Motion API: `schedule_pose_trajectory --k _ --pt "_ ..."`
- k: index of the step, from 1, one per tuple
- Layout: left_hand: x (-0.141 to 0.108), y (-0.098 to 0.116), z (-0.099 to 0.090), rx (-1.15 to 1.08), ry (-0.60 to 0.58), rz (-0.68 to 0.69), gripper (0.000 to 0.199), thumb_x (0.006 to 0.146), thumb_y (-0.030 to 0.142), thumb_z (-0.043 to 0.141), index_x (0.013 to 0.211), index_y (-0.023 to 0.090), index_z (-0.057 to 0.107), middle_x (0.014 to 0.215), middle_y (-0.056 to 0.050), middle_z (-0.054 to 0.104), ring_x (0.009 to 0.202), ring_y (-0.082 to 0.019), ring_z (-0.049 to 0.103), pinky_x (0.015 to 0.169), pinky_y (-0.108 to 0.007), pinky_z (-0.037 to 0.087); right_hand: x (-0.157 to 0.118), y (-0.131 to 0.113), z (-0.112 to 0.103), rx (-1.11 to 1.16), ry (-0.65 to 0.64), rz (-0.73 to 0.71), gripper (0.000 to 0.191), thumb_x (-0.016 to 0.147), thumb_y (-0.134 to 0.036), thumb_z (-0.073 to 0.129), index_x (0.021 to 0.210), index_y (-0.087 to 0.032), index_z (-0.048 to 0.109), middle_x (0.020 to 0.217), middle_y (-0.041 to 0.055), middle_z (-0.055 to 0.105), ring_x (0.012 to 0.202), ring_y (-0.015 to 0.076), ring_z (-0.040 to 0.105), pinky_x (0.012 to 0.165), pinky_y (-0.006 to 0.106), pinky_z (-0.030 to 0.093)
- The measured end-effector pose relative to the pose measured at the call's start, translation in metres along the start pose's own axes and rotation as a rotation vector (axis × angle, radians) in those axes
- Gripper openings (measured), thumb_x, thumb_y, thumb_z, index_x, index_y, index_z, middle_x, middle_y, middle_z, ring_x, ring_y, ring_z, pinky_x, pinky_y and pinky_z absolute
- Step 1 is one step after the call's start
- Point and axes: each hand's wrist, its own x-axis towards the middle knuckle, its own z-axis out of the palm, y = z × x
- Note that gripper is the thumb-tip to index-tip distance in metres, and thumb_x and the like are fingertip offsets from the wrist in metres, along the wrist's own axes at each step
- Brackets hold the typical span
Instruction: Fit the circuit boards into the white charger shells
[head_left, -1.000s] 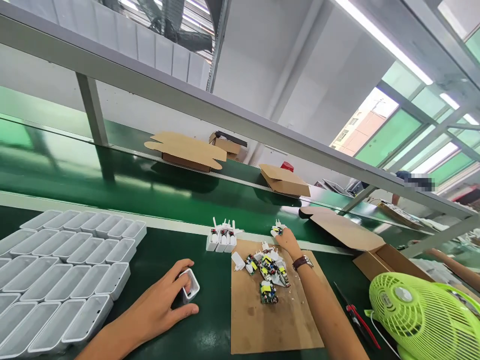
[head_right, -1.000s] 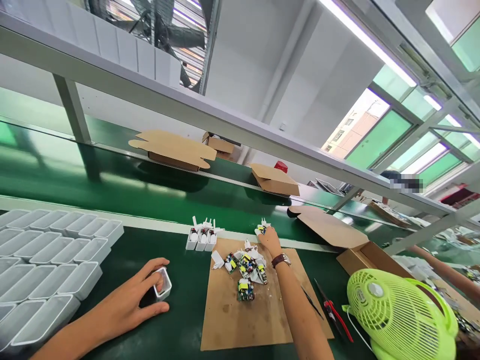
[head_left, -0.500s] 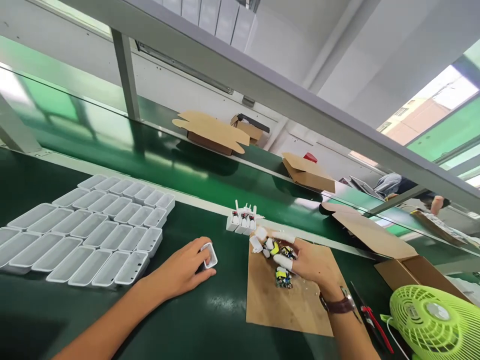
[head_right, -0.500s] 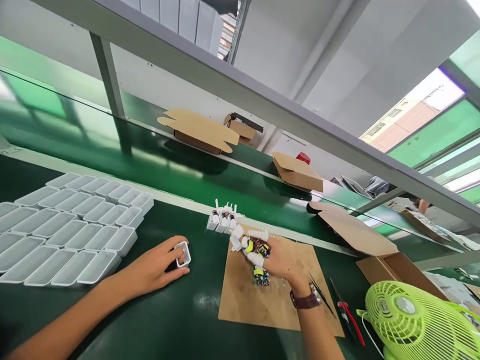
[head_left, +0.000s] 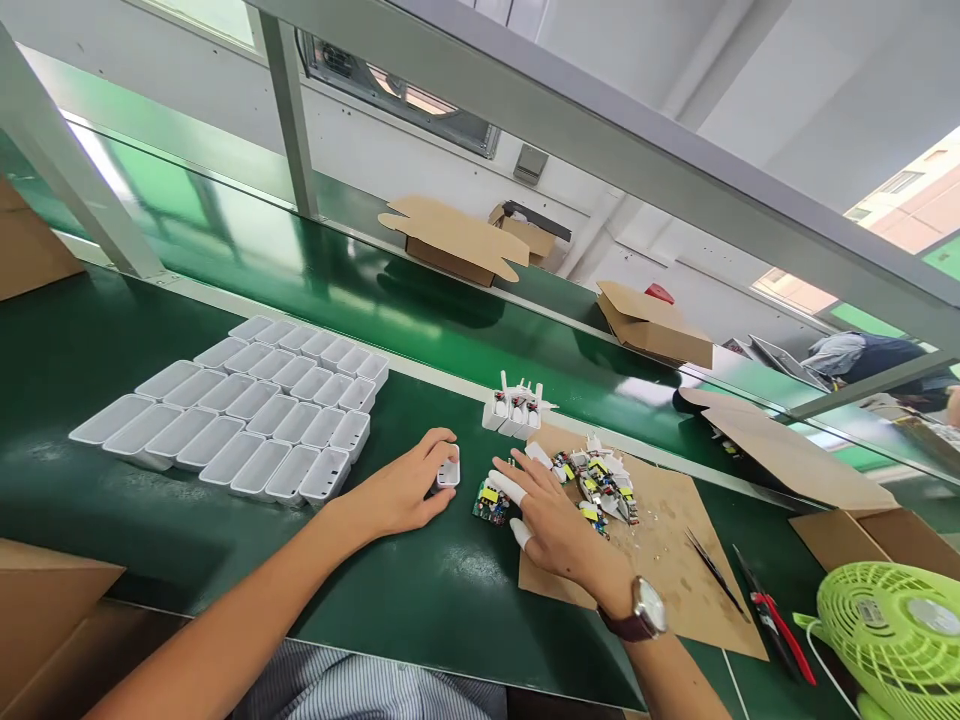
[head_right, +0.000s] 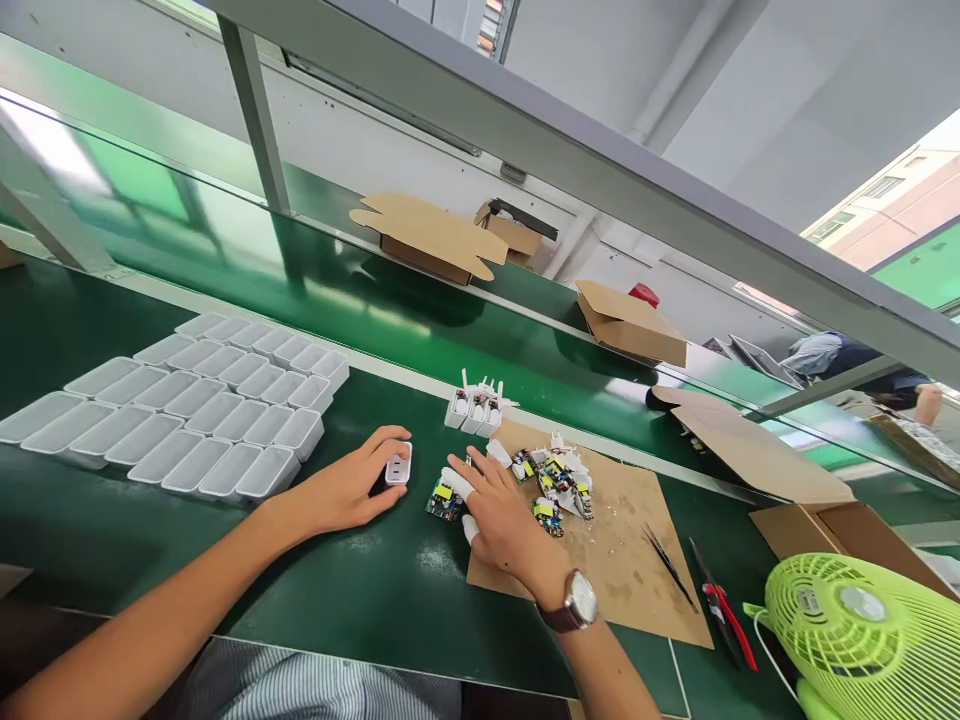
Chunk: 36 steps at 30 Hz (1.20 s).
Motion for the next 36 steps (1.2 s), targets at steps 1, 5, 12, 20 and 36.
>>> schedule_pose_trajectory --k 1,5,12,20,36 --pt "0.0 0.001 0.001 -0.022 0.005 0.006 0.031 0.09 0.023 0.056 0.12 0.021 0.055 0.137 -0.012 0.052 0.074 -0.016 0.064 0.074 -0.033 0.057 0.005 0.002 0.004 -0.01 -0.004 0.01 0.07 0.085 -0.006 0.061 0.151 -0.021 0.045 0.152 0.0143 0.054 0.148 0.0344 0.039 0.119 0.061 0.036" --pt "-0.001 0.002 0.005 -0.06 0.005 -0.013 0.057 0.088 0.021 0.059 0.143 0.023 0.045 0.14 -0.013 0.05 0.096 -0.021 0.068 0.087 -0.034 0.058 0.02 0.006 0.015 0.015 0.062 0.071 0.066 0.087 -0.03 0.077 0.147 -0.02 0.05 0.126 0.0157 0.068 0.118 0.0341 0.061 0.102 0.055 0.05" --pt "-0.002 -0.001 0.008 -0.065 -0.028 -0.079 0.065 0.09 0.023 0.059 0.151 0.024 0.038 0.143 -0.014 0.049 0.096 -0.022 0.068 0.084 -0.035 0.059 0.019 0.008 0.023 0.047 0.032 0.089 0.059 0.089 -0.021 0.067 0.146 -0.02 0.052 0.114 0.0117 0.068 0.102 0.0291 0.063 0.086 0.043 0.054" --pt "-0.002 -0.001 0.01 -0.043 -0.055 -0.132 0.071 0.092 0.025 0.061 0.156 0.025 0.03 0.145 -0.013 0.048 0.103 -0.023 0.066 0.087 -0.036 0.059 0.02 0.015 0.031 0.251 0.115 0.027 0.058 0.092 -0.013 0.052 0.15 -0.022 0.045 0.131 0.0126 0.062 0.122 0.0285 0.058 0.103 0.047 0.051" --pt "0.001 -0.001 0.014 -0.087 -0.02 -0.11 0.077 0.092 0.023 0.063 0.158 0.022 0.024 0.142 -0.017 0.051 0.119 -0.029 0.062 0.097 -0.044 0.058 0.018 0.007 0.03 0.369 0.482 0.04 0.055 0.093 -0.015 0.053 0.146 -0.027 0.045 0.138 0.0113 0.061 0.121 0.0273 0.065 0.099 0.046 0.059"
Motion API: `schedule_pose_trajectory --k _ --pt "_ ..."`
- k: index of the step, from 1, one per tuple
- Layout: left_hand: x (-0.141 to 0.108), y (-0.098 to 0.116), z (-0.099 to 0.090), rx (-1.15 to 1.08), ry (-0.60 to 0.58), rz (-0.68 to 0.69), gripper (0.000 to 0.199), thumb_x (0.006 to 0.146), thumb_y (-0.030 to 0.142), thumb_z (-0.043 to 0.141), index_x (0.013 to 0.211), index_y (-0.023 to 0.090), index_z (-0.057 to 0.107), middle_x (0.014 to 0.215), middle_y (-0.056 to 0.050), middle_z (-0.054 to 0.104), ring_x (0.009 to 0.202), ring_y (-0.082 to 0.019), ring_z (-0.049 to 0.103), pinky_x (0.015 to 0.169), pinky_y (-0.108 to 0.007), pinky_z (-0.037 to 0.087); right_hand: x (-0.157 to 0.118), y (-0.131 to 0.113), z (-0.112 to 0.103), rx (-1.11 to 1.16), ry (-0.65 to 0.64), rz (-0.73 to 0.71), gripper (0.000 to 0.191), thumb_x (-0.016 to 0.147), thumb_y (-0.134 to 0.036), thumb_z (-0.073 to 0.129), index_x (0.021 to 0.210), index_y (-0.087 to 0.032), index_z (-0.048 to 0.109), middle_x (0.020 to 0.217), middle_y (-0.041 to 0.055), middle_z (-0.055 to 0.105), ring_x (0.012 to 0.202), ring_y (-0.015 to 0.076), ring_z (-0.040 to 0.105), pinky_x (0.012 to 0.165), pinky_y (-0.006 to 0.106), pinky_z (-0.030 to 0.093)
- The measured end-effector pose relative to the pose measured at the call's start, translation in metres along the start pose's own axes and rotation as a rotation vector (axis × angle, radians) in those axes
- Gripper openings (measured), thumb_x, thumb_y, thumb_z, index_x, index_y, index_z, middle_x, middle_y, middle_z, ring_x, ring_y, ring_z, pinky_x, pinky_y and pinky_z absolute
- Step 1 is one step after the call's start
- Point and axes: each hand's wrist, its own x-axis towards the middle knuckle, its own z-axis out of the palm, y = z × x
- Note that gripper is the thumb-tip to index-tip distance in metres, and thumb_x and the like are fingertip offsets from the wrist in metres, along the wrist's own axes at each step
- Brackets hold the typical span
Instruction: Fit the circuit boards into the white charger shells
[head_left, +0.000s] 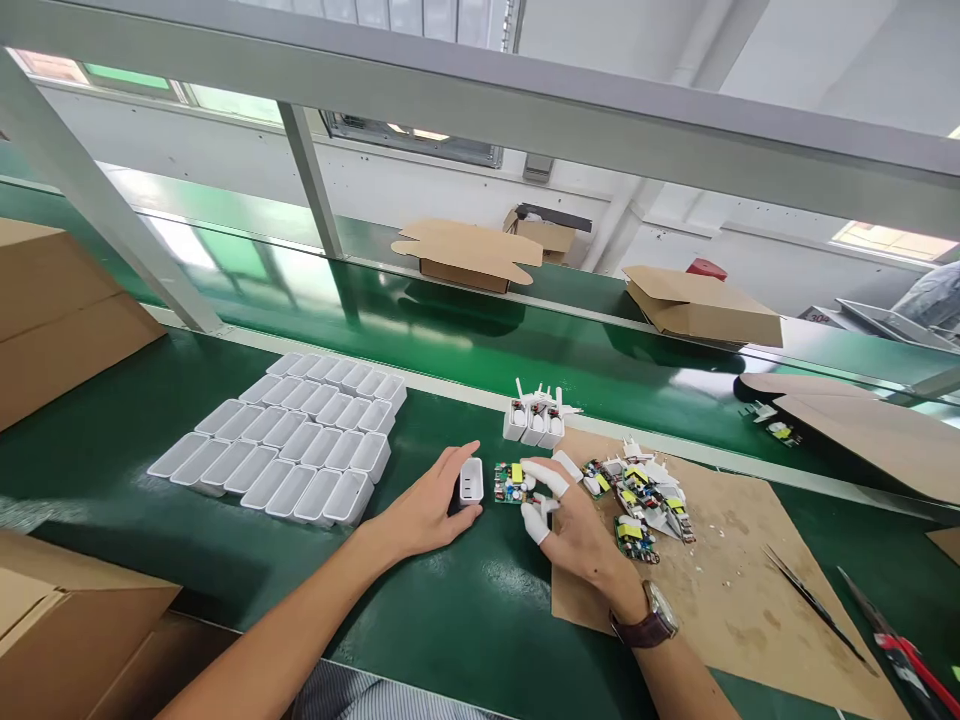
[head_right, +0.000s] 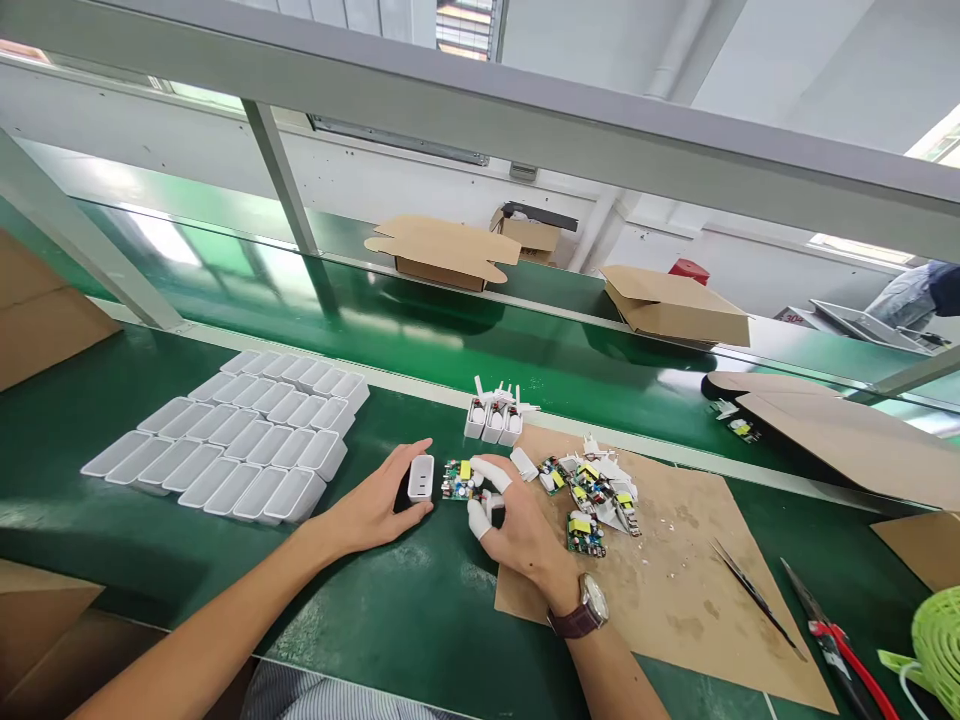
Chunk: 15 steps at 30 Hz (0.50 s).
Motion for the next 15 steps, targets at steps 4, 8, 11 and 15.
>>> schedule_pose_trajectory --k 4,8,11,15 --pt "0.0 -0.007 0.008 -0.047 0.083 0.107 0.082 0.09 0.016 0.065 0.159 0.028 0.022 0.142 -0.014 0.055 0.126 -0.029 0.06 0.107 -0.046 0.053 0.001 -0.01 0.002 -0.02 0.154 -0.129 0.055 0.095 -0.015 0.056 0.147 -0.028 0.044 0.134 0.0117 0.063 0.12 0.0264 0.066 0.1 0.047 0.059" --pt "0.001 -0.009 0.012 -0.041 0.133 0.228 0.081 0.094 0.016 0.063 0.161 0.031 0.02 0.139 -0.013 0.057 0.127 -0.028 0.058 0.108 -0.05 0.052 0.0 -0.021 0.002 -0.159 0.161 -0.256 0.058 0.094 -0.013 0.059 0.149 -0.024 0.043 0.132 0.0136 0.066 0.116 0.0268 0.067 0.096 0.044 0.06" --pt "0.002 -0.009 0.013 -0.016 0.15 0.287 0.081 0.094 0.012 0.061 0.161 0.031 0.019 0.14 -0.013 0.057 0.129 -0.028 0.056 0.109 -0.051 0.051 0.001 -0.024 0.0 -0.2 0.124 -0.285 0.056 0.095 -0.013 0.057 0.149 -0.021 0.044 0.127 0.0133 0.069 0.11 0.0266 0.069 0.091 0.042 0.061" --pt "0.004 -0.01 0.013 0.015 0.166 0.298 0.083 0.093 0.009 0.06 0.162 0.031 0.018 0.142 -0.013 0.056 0.132 -0.028 0.054 0.111 -0.051 0.051 0.001 -0.022 -0.001 -0.217 0.128 -0.293 0.054 0.095 -0.013 0.057 0.147 -0.019 0.046 0.125 0.0131 0.07 0.103 0.0266 0.07 0.085 0.042 0.061"
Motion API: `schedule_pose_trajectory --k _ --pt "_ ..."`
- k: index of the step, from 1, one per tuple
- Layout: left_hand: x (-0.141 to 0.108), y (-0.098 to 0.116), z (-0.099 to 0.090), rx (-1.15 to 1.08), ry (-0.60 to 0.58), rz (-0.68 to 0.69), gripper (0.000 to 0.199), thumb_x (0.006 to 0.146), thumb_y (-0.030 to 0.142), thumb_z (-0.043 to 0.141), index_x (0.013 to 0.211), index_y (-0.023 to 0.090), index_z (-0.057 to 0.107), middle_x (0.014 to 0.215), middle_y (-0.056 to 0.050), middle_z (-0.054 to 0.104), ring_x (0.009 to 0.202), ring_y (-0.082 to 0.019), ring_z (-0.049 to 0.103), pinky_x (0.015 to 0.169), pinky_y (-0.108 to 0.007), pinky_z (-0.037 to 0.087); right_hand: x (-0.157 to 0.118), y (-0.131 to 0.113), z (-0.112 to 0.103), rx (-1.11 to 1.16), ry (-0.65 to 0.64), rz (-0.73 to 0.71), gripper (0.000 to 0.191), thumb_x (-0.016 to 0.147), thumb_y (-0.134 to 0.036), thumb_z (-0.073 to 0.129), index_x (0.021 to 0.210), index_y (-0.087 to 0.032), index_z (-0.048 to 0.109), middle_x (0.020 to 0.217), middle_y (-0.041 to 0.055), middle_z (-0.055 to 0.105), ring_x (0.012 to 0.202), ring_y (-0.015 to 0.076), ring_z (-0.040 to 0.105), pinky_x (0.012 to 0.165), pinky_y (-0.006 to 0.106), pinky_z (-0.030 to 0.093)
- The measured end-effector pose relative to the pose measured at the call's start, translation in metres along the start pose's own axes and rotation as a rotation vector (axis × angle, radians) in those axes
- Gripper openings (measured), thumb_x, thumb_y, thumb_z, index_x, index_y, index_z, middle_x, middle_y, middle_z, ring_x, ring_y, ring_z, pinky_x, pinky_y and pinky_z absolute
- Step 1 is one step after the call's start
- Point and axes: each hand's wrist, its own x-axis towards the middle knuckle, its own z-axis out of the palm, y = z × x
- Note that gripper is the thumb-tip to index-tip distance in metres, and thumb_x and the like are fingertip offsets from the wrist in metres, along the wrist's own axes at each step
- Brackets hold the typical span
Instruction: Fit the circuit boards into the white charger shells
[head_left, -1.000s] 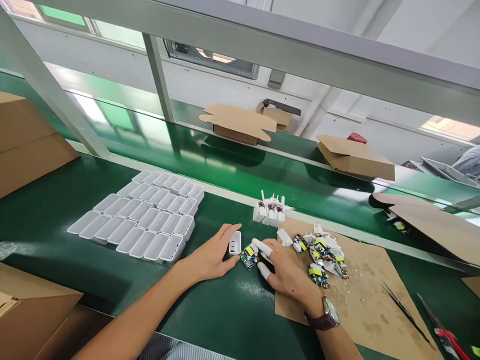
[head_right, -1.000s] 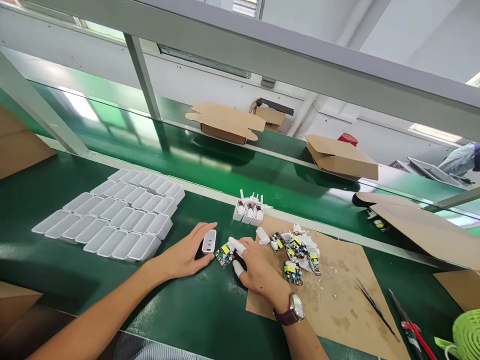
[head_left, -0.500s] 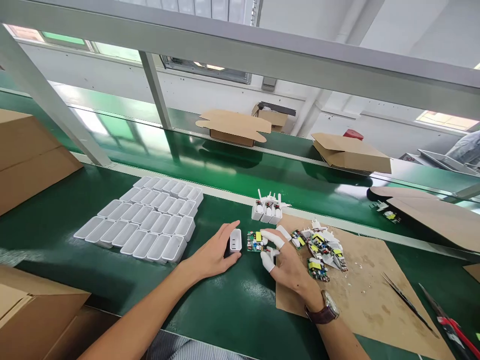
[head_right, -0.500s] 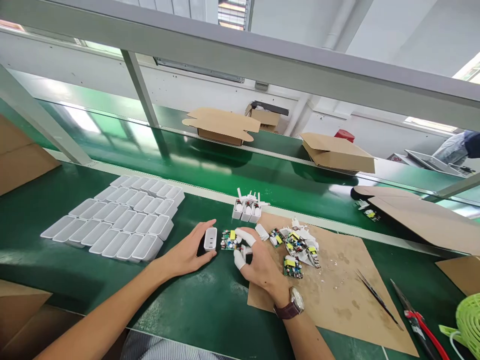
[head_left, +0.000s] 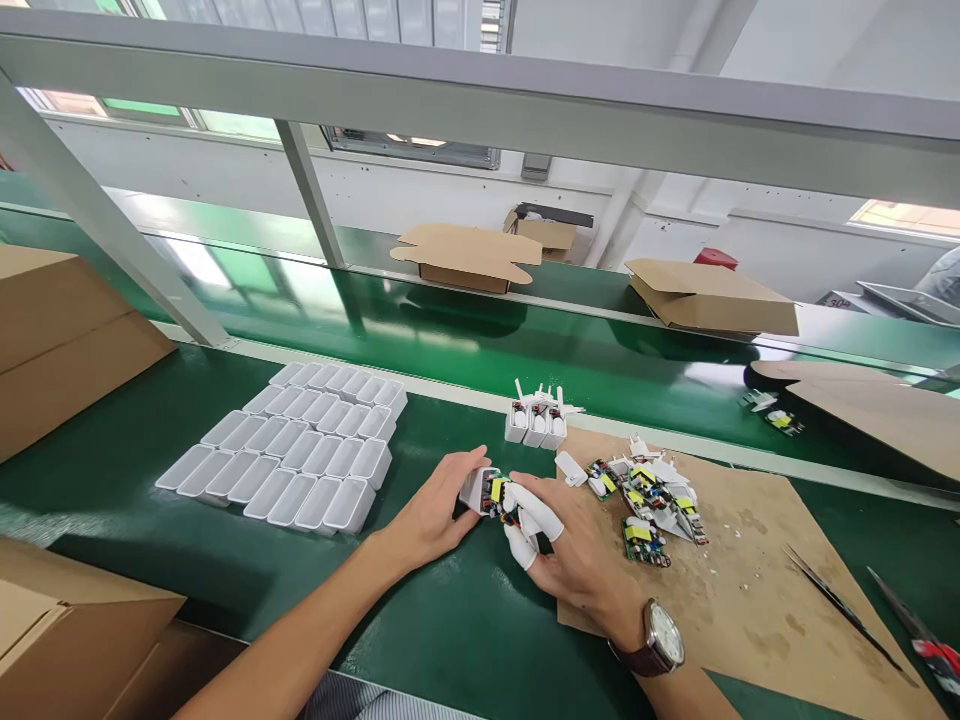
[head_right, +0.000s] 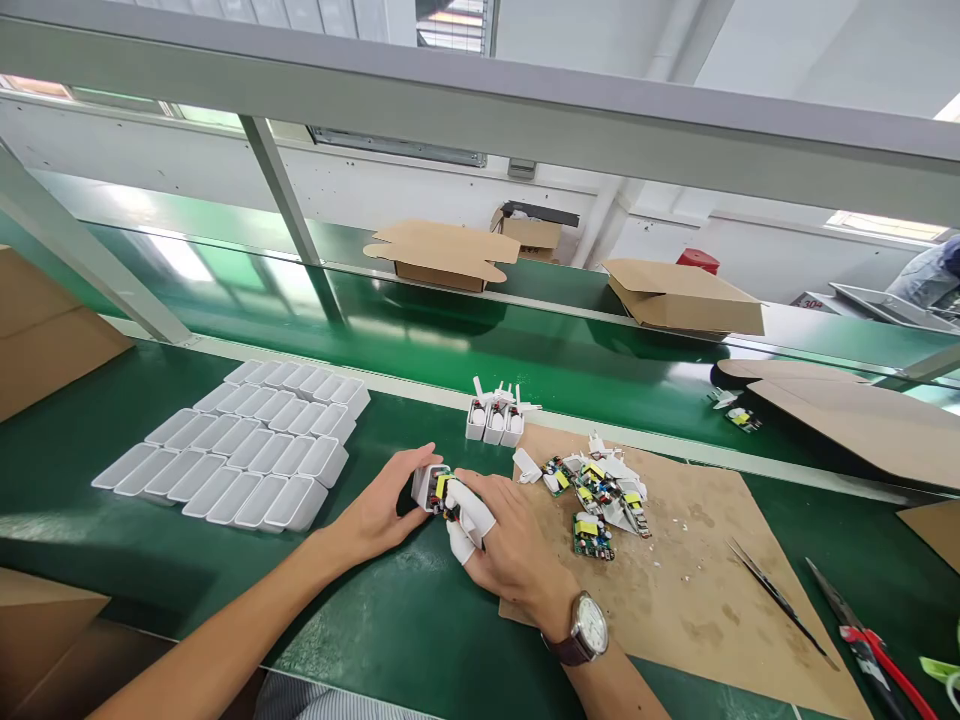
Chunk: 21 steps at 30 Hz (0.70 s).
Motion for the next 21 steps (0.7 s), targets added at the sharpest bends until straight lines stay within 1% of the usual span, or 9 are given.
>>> schedule_pose_trajectory --k 3,8,11,16,21 --pt "-0.0009 -0.0014 0.0013 -0.002 0.004 -0.01 0.085 0.093 0.008 0.06 0.162 0.031 0.016 0.143 -0.013 0.056 0.133 -0.027 0.053 0.112 -0.051 0.05 -0.0021 0.0021 0.0019 -0.011 0.006 0.003 0.053 0.095 -0.013 0.057 0.146 -0.018 0.045 0.126 0.0137 0.07 0.102 0.0275 0.07 0.085 0.043 0.061" --pt "-0.0025 -0.0006 0.0021 0.0 0.008 -0.004 0.083 0.096 0.011 0.059 0.163 0.031 0.014 0.143 -0.014 0.056 0.134 -0.028 0.053 0.111 -0.053 0.051 -0.0041 0.0025 0.0042 -0.001 -0.008 0.013 0.063 0.094 -0.012 0.058 0.153 -0.022 0.038 0.129 0.0135 0.069 0.106 0.0284 0.07 0.086 0.045 0.061" --pt "-0.0021 0.0007 0.0017 -0.002 -0.003 -0.003 0.082 0.096 0.011 0.058 0.163 0.031 0.014 0.145 -0.015 0.055 0.135 -0.029 0.053 0.11 -0.053 0.052 -0.0045 0.0025 0.005 -0.002 -0.01 0.012 0.064 0.095 -0.012 0.057 0.155 -0.022 0.036 0.13 0.0138 0.069 0.106 0.0284 0.07 0.087 0.045 0.061" --pt "-0.0002 0.0027 0.0012 -0.004 0.003 0.003 0.083 0.095 0.01 0.058 0.163 0.031 0.014 0.142 -0.014 0.057 0.133 -0.029 0.054 0.108 -0.053 0.053 -0.0057 0.0026 0.0067 0.012 -0.013 0.032 0.065 0.094 -0.011 0.057 0.155 -0.023 0.036 0.129 0.0132 0.069 0.107 0.0282 0.069 0.09 0.046 0.06" --pt "0.0002 0.0043 -0.0005 -0.022 -0.016 -0.013 0.087 0.093 0.007 0.058 0.163 0.033 0.014 0.143 -0.013 0.056 0.133 -0.029 0.053 0.11 -0.052 0.051 -0.0051 0.0027 0.0061 0.016 -0.024 0.046 0.062 0.094 -0.01 0.057 0.152 -0.023 0.039 0.128 0.0132 0.069 0.105 0.028 0.069 0.089 0.046 0.06"
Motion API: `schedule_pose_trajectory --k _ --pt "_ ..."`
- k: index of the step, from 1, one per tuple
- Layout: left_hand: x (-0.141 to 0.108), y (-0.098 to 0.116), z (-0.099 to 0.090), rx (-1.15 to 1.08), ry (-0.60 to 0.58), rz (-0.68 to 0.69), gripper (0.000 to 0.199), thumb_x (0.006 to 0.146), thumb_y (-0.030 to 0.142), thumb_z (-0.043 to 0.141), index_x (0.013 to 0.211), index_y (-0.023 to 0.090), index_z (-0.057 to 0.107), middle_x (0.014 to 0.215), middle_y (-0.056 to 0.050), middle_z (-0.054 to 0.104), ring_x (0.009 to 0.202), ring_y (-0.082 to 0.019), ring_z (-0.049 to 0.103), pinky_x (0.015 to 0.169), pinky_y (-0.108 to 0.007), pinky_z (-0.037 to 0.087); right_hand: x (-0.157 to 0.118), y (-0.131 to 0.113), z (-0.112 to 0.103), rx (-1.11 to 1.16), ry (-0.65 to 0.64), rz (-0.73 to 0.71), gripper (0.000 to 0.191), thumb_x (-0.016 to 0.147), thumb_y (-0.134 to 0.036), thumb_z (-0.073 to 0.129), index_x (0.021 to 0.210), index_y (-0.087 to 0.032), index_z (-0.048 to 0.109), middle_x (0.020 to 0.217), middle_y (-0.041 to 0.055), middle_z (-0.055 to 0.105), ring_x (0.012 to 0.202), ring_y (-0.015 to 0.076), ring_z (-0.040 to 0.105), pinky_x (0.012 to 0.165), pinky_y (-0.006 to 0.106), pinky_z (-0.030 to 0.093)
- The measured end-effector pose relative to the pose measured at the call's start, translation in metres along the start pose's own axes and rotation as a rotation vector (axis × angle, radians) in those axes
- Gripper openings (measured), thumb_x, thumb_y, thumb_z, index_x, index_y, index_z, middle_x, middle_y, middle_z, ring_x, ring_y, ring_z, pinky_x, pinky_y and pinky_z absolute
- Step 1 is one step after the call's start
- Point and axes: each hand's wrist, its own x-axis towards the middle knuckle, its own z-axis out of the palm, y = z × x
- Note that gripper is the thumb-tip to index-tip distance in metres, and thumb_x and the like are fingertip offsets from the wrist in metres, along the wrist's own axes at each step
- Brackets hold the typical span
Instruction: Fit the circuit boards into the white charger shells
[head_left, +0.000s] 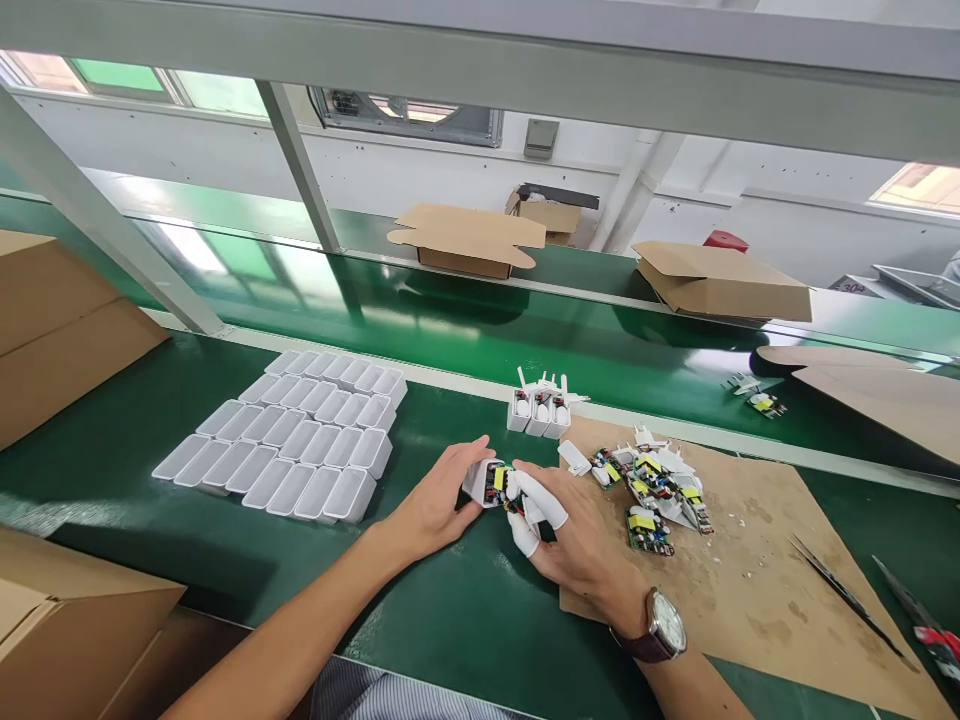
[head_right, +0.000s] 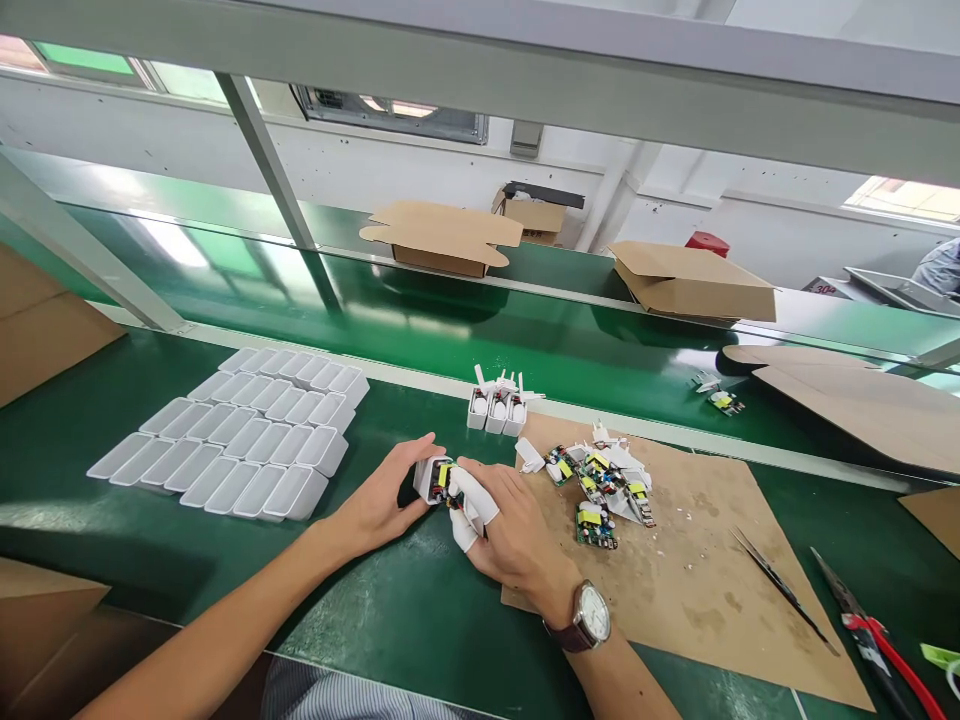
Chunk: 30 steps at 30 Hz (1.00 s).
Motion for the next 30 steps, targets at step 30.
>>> schedule_pose_trajectory --k 30 --pt "-0.0016 -0.0018 -0.002 0.048 -0.025 -0.009 0.087 0.093 0.01 0.061 0.163 0.033 0.014 0.143 -0.013 0.057 0.132 -0.03 0.054 0.112 -0.055 0.048 0.0001 0.0013 0.0 -0.01 -0.031 0.001 0.067 0.097 -0.013 0.056 0.158 -0.024 0.032 0.127 0.0135 0.07 0.103 0.0279 0.07 0.089 0.046 0.061"
